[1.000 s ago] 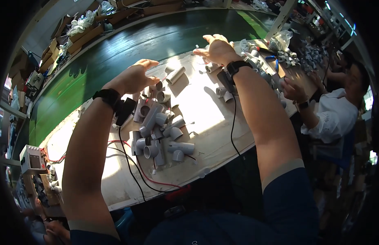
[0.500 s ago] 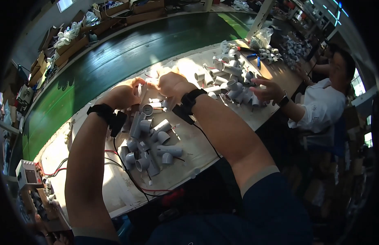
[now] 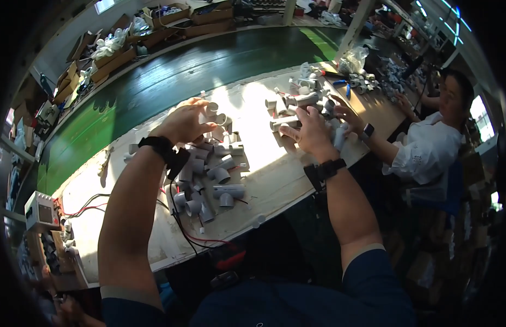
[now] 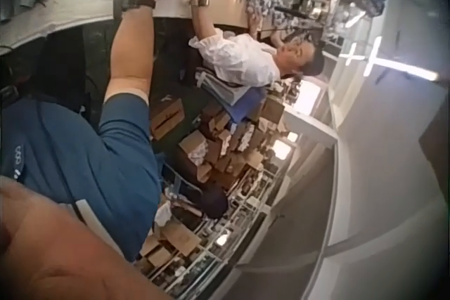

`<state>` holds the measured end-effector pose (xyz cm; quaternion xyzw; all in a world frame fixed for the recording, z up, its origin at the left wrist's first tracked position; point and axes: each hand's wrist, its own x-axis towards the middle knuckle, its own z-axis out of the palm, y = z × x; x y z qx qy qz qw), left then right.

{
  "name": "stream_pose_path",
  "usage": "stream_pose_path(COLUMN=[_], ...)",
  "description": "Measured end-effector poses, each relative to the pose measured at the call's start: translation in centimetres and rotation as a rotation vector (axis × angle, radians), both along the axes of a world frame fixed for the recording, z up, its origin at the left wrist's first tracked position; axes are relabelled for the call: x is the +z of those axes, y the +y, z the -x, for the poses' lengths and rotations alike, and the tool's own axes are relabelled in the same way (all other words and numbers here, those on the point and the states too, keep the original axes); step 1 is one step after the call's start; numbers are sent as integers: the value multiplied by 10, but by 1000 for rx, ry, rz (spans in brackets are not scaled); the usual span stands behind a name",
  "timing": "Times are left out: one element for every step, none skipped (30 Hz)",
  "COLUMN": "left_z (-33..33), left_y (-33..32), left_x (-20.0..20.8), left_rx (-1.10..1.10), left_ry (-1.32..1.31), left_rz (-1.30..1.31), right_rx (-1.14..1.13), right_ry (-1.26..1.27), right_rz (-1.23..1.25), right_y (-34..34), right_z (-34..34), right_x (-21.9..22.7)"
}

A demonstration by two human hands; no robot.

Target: The person tests electrical components by picking up a grey plastic part, touching its wires with multimeter probes, and then placing it onto a pile. This process is repeated for several parts while other workers perform similar tasks nearby.

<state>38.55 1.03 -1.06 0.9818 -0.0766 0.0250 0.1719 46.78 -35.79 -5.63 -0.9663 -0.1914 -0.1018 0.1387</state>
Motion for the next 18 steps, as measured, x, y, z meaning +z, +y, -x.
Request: stream_pose_path(left_z=[-11, -15, -19, -19, -12, -6, -5, -5, -1, 2, 5, 6, 6, 10, 12, 17, 26, 34], left_y=[-10, -17, -20, -26, -27, -28, -35, -44, -45, -39, -28, -19, -15, -12, -18, -30, -47, -64], left_x=[-8, -14, -16, -20, -21, -17, -12, -7, -4, -2, -8, -12, -17, -17, -17, -7, 8, 14], left_rx=[-9, 21, 65, 74, 73, 69, 50, 22, 31, 32, 32, 34, 9, 12, 11, -11, -40, -66], left_ry=[-25, 6, 18, 24, 28, 57, 82, 109, 154, 200, 146, 92, 94, 8, -77, -76, -42, -8], left_rz=[-19, -22, 52, 139, 143, 147, 158, 170, 178, 183, 148, 113, 117, 68, 25, 32, 17, 2], right_rx=[-11, 51, 112, 138, 137, 214, 274, 326, 371, 419, 480, 451, 497, 550, 597, 575, 397, 219], right_ry=[-110, -103, -125, -151, -147, -33, 77, 80, 89, 70, 52, 51, 0, -54, -109, -109, -238, -366], right_rz=[79, 58, 74, 104, 108, 36, -28, -58, -88, -129, -176, -170, -233, -298, -357, -349, -411, -467], right_y=[-1, 11, 21, 22, 28, 42, 51, 66, 81, 92, 96, 87, 78, 73, 65, 48, 20, -6], right_z=[12, 22, 30, 40, 47, 52, 55, 60, 65, 69, 73, 77, 82, 86, 89, 90, 89, 90], right_x=[-9, -11, -12, -10, -11, -11, -8, -8, -11, -11, -11, -6, 0, 9, 12, 11, 8, 3])
